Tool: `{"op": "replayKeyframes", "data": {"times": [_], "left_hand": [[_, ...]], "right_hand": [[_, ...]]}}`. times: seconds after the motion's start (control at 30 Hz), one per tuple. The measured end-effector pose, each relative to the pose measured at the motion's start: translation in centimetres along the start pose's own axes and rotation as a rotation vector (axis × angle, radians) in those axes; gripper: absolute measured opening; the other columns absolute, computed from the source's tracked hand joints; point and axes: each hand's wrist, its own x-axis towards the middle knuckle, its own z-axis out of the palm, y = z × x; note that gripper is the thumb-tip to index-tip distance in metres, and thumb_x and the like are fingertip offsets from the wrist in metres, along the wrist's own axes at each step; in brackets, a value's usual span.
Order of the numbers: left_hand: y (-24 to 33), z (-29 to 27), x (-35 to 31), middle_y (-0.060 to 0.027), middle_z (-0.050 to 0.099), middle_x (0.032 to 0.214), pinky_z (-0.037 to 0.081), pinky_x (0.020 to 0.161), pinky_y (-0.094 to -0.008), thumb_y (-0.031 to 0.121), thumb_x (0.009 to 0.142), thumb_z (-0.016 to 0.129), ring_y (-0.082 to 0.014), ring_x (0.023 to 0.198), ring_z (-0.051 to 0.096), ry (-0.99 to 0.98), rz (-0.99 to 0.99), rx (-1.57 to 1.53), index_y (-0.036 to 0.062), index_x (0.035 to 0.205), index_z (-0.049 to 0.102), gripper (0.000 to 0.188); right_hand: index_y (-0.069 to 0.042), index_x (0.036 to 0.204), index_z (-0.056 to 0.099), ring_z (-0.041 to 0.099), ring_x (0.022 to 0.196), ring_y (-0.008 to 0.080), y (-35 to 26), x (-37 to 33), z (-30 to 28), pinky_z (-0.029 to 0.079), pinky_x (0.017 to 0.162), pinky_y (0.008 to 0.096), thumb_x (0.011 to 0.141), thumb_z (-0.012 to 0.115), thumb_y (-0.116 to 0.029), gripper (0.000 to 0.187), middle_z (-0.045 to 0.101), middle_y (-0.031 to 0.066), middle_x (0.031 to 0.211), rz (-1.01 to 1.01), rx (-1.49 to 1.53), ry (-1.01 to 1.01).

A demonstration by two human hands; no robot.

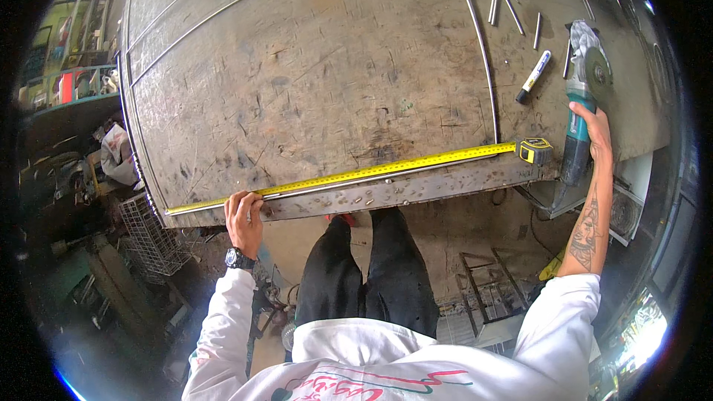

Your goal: The person measures a metal frame on a workbench with a tape measure, cuts a metal rod with an angle grinder, and then welds the rod to the frame using a welding torch. The person repeatedly measures and adjusts the rod before cutting and welding.

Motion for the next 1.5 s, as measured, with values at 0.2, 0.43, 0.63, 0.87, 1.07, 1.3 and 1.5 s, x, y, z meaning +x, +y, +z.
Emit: {"op": "replayKeyframes", "data": {"times": [0.2,0.43,0.63,0.87,1.07,1.3,1.5], "left_hand": [[-2.2,-0.2,-0.7,-0.0104,0.069,0.109,0.052,0.094,-0.0472,0.008,0.091,0.075,-0.0347,0.104,0.064,-0.018,0.026,-0.031,0.009,0.104,0.074,0.013],[-2.4,0.4,-0.5,-0.0132,0.065,0.136,0.048,0.111,-0.0504,0.009,0.092,0.075,-0.04,0.127,0.061,0.01,0.057,-0.115,0.0088,0.107,0.074,0.014],[-3.5,0.9,-0.6,-0.0157,0.06,0.15,0.046,0.114,-0.0506,0.007,0.092,0.073,-0.041,0.137,0.056,0.082,0.14,-0.19,0.0076,0.107,0.073,0.015],[-4.6,1.6,-0.5,-0.0096,0.06,0.148,0.038,0.121,-0.0517,0.016,0.097,0.068,-0.0347,0.136,0.056,0.104,0.211,-0.145,0.0137,0.112,0.072,0.017],[-5.3,2.2,-0.6,-0.0067,0.059,0.148,0.03,0.125,-0.0545,0.021,0.098,0.067,-0.0316,0.138,0.055,0.118,0.231,-0.164,0.0164,0.116,0.072,0.019],[-6.1,2.8,-0.9,-0.0097,0.058,0.136,0.034,0.118,-0.0527,0.016,0.093,0.069,-0.0353,0.133,0.052,0.155,0.253,-0.15,0.0166,0.115,0.074,0.022],[-6.2,2.8,-1.4,-0.0103,0.055,0.134,0.033,0.114,-0.0523,0.012,0.088,0.073,-0.0358,0.132,0.048,0.151,0.225,-0.143,0.0151,0.114,0.076,0.026]], "right_hand": [[0.002,0.127,0.064,0.07,0.09,0.0246,-1.4,-12.2,5.0,0.058,0.082,0.036,0.09,0.078,-0.041,0.058,0.069,0.0138,0.103,0.033,0.825,-0.181],[0.004,0.143,0.05,0.068,0.099,0.0319,-1.0,-33.2,13.7,0.058,0.089,0.0442,0.084,0.077,-0.048,0.083,0.065,0.0201,0.114,-0.142,1.005,-0.172],[0.003,0.156,0.038,0.069,0.111,0.0348,-0.2,-47.6,22.2,0.058,0.099,0.0493,0.083,0.081,-0.06,0.106,0.065,0.0216,0.124,-0.02,1.116,-0.237],[0.006,0.147,0.043,0.061,0.103,0.0302,1.2,-57.4,34.3,0.051,0.085,0.0455,0.09,0.069,-0.074,0.101,0.058,0.0213,0.121,-0.137,1.591,-0.659],[0.012,0.149,0.043,0.066,0.102,0.0362,-1.6,-61.2,37.4,0.058,0.085,0.0486,0.1,0.058,-0.066,0.093,0.059,0.0275,0.127,-0.017,1.672,-0.46],[0.011,0.147,0.042,0.063,0.101,0.0307,0.0,-58.9,40.6,0.057,0.082,0.0431,0.091,0.069,-0.075,0.106,0.058,0.0223,0.116,-0.194,1.689,-0.787],[0.005,0.148,0.043,0.065,0.104,0.0324,-2.8,-60.7,41.5,0.056,0.084,0.0463,0.098,0.063,-0.066,0.089,0.059,0.0232,0.123,0.266,1.617,-0.383]]}}
